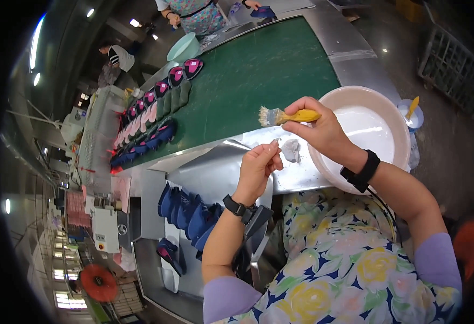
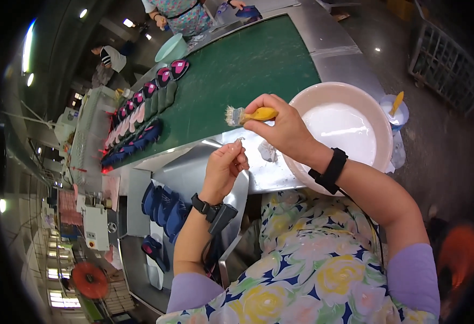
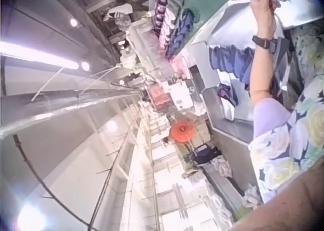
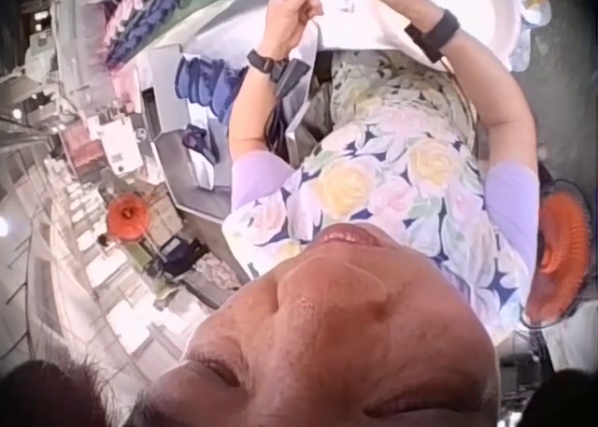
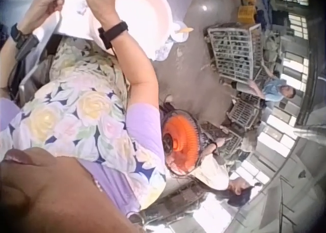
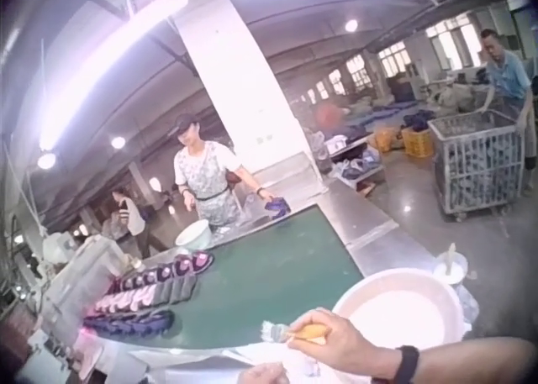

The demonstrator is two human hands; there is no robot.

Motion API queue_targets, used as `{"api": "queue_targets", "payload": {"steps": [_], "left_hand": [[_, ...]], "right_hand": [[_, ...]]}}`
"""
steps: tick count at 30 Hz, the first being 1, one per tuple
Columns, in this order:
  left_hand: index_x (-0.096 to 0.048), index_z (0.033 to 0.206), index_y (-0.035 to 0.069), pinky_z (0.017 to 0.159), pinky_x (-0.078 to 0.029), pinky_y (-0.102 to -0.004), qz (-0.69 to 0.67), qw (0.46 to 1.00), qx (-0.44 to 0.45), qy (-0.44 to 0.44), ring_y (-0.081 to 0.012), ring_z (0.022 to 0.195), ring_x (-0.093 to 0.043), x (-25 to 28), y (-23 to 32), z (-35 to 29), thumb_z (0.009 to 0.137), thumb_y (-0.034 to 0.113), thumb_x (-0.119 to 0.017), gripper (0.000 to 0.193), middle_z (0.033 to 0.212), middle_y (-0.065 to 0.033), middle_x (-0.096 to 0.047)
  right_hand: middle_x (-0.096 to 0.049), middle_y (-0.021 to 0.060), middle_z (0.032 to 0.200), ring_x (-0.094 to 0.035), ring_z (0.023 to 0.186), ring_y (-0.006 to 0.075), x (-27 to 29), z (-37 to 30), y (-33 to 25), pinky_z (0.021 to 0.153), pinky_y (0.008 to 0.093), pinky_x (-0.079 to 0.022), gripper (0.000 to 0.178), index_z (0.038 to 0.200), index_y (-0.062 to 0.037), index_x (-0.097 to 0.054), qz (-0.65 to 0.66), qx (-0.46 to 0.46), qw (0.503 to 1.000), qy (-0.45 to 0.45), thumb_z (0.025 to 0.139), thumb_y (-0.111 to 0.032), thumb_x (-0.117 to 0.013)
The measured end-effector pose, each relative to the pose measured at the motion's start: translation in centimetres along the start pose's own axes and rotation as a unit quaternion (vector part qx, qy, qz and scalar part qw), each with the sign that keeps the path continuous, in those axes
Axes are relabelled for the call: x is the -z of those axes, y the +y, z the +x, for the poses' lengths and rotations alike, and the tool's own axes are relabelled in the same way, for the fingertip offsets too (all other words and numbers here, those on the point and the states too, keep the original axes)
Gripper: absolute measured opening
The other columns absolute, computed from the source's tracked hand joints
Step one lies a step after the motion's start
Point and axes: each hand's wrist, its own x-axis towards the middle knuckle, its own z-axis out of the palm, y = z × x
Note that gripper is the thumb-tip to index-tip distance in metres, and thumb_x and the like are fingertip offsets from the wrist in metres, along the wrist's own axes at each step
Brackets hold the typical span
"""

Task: The recorder uses a brush to apply a white adhesive or sealant to the inner edges and seams of shoe uppers at a manufacturing station.

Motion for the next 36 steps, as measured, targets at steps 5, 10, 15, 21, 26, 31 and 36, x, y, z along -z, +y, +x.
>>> {"api": "queue_targets", "payload": {"steps": [5,10,15,21,26,31,36], "left_hand": [[-0.063,0.086,0.005,0.063,-0.051,-0.0256,-0.026,1.000,-0.005,0.008,-0.0119,0.062,-0.060,0.5,0.3,-0.3,0.097,0.021,-0.063,0.020,0.070,-0.0013,-0.062],[-0.063,0.084,0.005,0.062,-0.049,-0.0244,0.016,1.000,0.006,0.010,-0.0114,0.062,-0.059,1.5,-0.2,-0.2,0.096,0.023,-0.066,0.021,0.067,-0.0012,-0.061],[-0.066,0.086,0.003,0.059,-0.043,-0.0215,0.044,0.997,-0.024,0.053,-0.0081,0.061,-0.058,1.2,-1.3,0.4,0.097,0.029,-0.064,0.028,0.068,-0.0017,-0.063],[-0.067,0.104,0.000,0.068,-0.049,-0.0229,0.185,0.979,-0.077,0.038,-0.0096,0.072,-0.061,2.1,-1.4,-0.6,0.097,0.015,-0.062,0.018,0.082,-0.0014,-0.066],[-0.070,0.104,0.003,0.070,-0.049,-0.0227,0.386,0.812,-0.393,0.195,-0.0102,0.077,-0.060,-0.5,0.4,0.0,0.085,0.001,-0.072,0.019,0.092,-0.0034,-0.062],[-0.071,0.099,0.004,0.061,-0.050,-0.0254,0.377,0.782,-0.452,0.206,-0.0125,0.070,-0.062,-2.6,1.1,2.1,0.081,0.002,-0.076,0.019,0.086,-0.0061,-0.064],[-0.068,0.083,0.004,0.057,-0.049,-0.0310,0.531,0.687,-0.464,0.175,-0.0211,0.063,-0.059,-1.2,0.7,2.5,0.083,0.007,-0.075,0.008,0.082,-0.0085,-0.062]], "right_hand": [[-0.059,0.0085,0.098,-0.062,0.089,0.0210,-1.4,0.3,-0.5,0.081,0.0314,-0.049,0.021,0.097,-0.0041,-0.062,-0.039,-0.009,0.994,-0.100,0.081,-0.008,-0.074],[-0.058,0.0118,0.101,-0.061,0.090,0.0279,-0.6,1.7,1.0,0.078,0.0348,-0.049,0.021,0.097,-0.0039,-0.061,-0.165,0.126,0.977,-0.059,0.079,-0.001,-0.071],[-0.057,0.0092,0.101,-0.058,0.097,0.0275,-3.7,0.5,1.4,0.086,0.0391,-0.044,0.018,0.095,-0.0081,-0.059,-0.217,0.291,0.925,-0.111,0.079,-0.006,-0.067],[-0.064,0.0092,0.096,-0.066,0.091,0.0220,-1.1,4.0,3.8,0.078,0.0312,-0.052,0.020,0.100,-0.0031,-0.060,-0.075,0.000,0.997,-0.030,0.085,-0.009,-0.072],[-0.068,0.0105,0.098,-0.068,0.095,0.0149,-1.5,3.5,3.6,0.081,0.0245,-0.053,0.023,0.105,-0.0015,-0.059,0.165,-0.182,0.968,-0.058,0.089,-0.011,-0.072],[-0.066,0.0081,0.098,-0.067,0.091,0.0159,-2.0,2.5,3.6,0.081,0.0254,-0.052,0.025,0.106,-0.0009,-0.059,0.212,-0.197,0.955,-0.058,0.089,-0.012,-0.073],[-0.066,0.0069,0.094,-0.066,0.087,0.0128,-1.4,1.5,3.6,0.075,0.0248,-0.052,0.023,0.105,-0.0008,-0.059,0.135,-0.184,0.973,-0.033,0.090,-0.013,-0.072]]}}
